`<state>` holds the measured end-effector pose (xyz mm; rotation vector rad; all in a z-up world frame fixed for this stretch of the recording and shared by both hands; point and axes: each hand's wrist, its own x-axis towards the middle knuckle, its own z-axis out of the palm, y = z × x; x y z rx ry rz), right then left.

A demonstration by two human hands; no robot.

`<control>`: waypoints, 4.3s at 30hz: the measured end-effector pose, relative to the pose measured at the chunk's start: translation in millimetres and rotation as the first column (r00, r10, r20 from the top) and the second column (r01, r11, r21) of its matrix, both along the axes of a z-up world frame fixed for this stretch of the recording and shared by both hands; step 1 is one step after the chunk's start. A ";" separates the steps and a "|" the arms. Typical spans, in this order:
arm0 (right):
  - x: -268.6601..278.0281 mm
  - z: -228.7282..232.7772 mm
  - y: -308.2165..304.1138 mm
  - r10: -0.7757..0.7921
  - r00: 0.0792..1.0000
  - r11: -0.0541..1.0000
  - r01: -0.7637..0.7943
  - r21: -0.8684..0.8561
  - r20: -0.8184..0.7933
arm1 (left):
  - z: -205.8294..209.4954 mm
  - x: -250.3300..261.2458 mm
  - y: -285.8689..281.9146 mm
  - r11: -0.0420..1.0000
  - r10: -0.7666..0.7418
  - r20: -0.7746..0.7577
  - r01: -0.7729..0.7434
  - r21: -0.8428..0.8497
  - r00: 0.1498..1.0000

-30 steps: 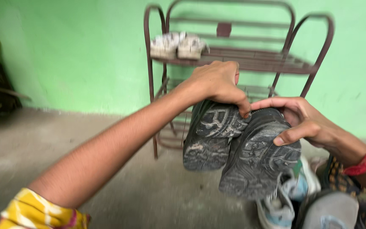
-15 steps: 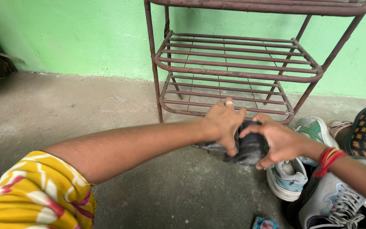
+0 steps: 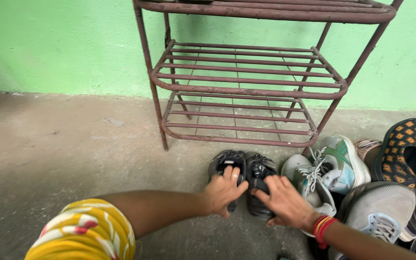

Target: The person removes various shoes and sandals from a three-tier metal shoe rack and places them on the floor. The person handles each pair one at a time, stacking them into a pile. Finally, the person wipes the empty rack with a cloth.

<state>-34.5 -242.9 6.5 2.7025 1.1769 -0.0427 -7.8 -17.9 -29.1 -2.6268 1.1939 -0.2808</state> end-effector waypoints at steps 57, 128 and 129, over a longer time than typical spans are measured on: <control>186.9 300.8 55.4 -0.307 0.952 0.513 0.146 0.846 0.021 | 339.8 154.5 32.2 0.743 0.347 0.569 0.152 -0.652 0.745; 222.0 274.5 182.4 -0.410 0.792 0.045 -0.478 0.877 0.453 | 309.1 163.7 119.7 0.515 0.552 0.697 0.471 -0.716 0.457; 219.5 275.2 180.0 -0.406 0.810 0.007 -0.461 0.887 0.424 | 310.3 161.1 115.4 0.483 0.552 0.676 0.474 -0.737 0.488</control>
